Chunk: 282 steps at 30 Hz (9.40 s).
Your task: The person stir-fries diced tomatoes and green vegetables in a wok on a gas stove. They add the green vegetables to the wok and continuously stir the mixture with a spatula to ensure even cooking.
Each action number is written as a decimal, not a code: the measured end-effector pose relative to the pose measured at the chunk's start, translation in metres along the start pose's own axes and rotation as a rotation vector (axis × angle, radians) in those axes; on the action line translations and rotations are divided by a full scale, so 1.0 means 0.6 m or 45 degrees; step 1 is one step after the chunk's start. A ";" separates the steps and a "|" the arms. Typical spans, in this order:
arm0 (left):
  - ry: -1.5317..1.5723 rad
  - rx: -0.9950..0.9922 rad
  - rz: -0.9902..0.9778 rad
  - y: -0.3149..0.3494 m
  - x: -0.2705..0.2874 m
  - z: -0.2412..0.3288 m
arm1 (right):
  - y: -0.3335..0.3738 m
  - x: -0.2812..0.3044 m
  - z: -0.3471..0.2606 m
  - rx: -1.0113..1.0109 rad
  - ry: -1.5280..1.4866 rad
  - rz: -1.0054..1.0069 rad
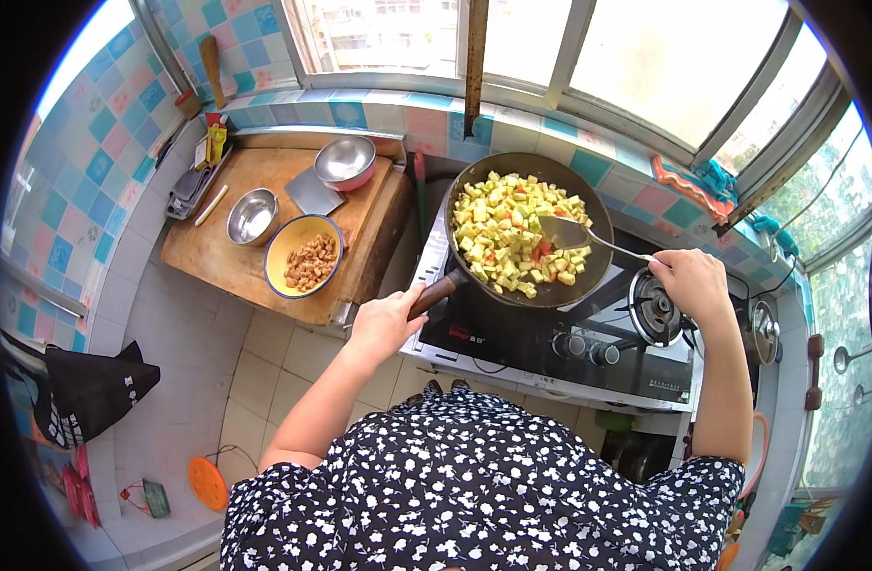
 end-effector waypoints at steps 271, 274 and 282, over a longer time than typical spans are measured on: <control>0.062 -0.018 0.071 -0.010 0.005 -0.007 | -0.224 -0.031 0.058 0.268 0.563 0.136; 0.060 0.002 0.047 -0.013 0.007 -0.003 | -0.298 -0.084 0.069 0.195 0.421 0.157; 0.053 0.033 0.017 -0.011 0.018 0.004 | -0.308 -0.106 -0.052 0.664 0.403 0.014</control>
Point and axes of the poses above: each hand's wrist, its own y-axis away from the middle knuckle, its own x-axis out of the back of the hand, z = x × y, the point moved 5 cm from there along -y, towards the middle knuckle, and after that the axes turned 2 degrees about -z, right-handed, at the moved point
